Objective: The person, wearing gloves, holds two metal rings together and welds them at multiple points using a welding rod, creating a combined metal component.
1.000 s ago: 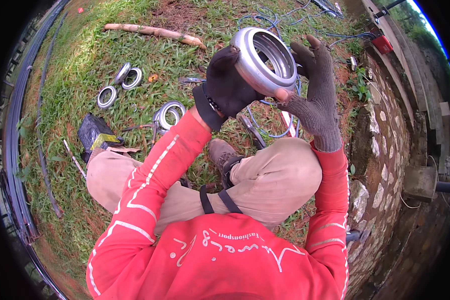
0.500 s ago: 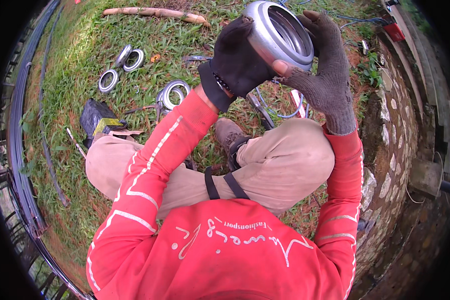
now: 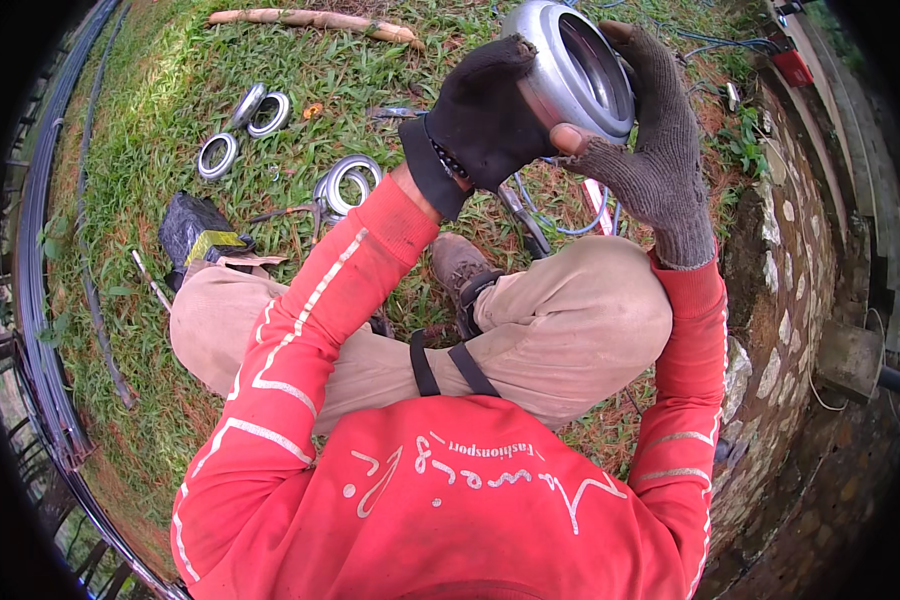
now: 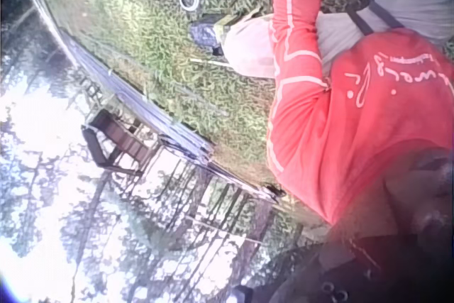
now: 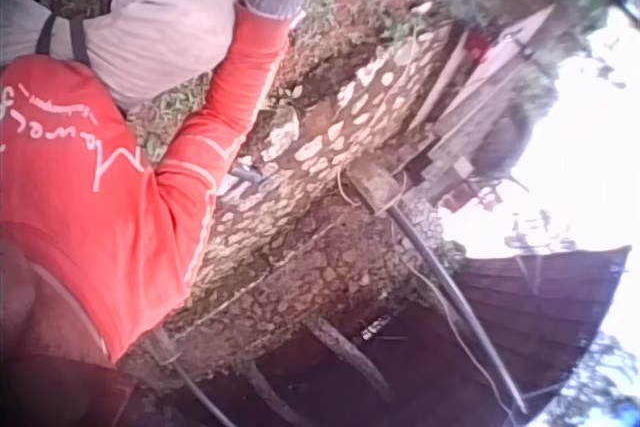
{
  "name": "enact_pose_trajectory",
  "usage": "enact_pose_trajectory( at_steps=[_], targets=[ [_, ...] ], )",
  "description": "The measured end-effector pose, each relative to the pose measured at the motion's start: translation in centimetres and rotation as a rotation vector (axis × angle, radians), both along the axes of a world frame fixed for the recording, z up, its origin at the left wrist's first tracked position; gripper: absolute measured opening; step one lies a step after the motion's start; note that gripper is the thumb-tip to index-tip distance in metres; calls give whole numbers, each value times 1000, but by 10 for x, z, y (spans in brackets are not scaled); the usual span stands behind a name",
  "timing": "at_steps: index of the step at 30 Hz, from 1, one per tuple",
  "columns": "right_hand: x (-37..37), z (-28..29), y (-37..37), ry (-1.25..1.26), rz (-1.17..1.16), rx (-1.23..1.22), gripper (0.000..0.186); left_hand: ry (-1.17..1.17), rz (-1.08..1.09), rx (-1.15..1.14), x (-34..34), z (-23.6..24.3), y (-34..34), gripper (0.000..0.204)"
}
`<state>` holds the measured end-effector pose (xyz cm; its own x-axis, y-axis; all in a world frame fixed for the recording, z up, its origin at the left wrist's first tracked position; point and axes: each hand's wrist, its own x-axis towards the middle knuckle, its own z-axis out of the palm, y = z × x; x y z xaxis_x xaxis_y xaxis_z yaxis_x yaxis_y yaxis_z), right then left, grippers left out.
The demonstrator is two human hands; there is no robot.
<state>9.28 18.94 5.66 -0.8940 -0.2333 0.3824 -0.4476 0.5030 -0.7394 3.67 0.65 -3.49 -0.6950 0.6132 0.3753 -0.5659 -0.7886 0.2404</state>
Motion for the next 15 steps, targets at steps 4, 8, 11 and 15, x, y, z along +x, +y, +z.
enact_pose_trajectory(
  at_steps=[4, 8, 11, 15],
  targets=[
    [-3, -3, 2, 40, 2, 31, 106, -22, -40, -15, -1, -3, 3, 64],
    [-5, -3, 4, 66, 26, 47, 107, 24, -57, 38, -4, -3, 2, 65],
    [-3, -1, 0, -29, 44, -33, 107, 27, -34, 30, -1, -3, 1, 67],
    [-4, -7, 2, -61, 13, -33, 107, 32, 25, 5, 0, 1, 0, 69]
  ],
)
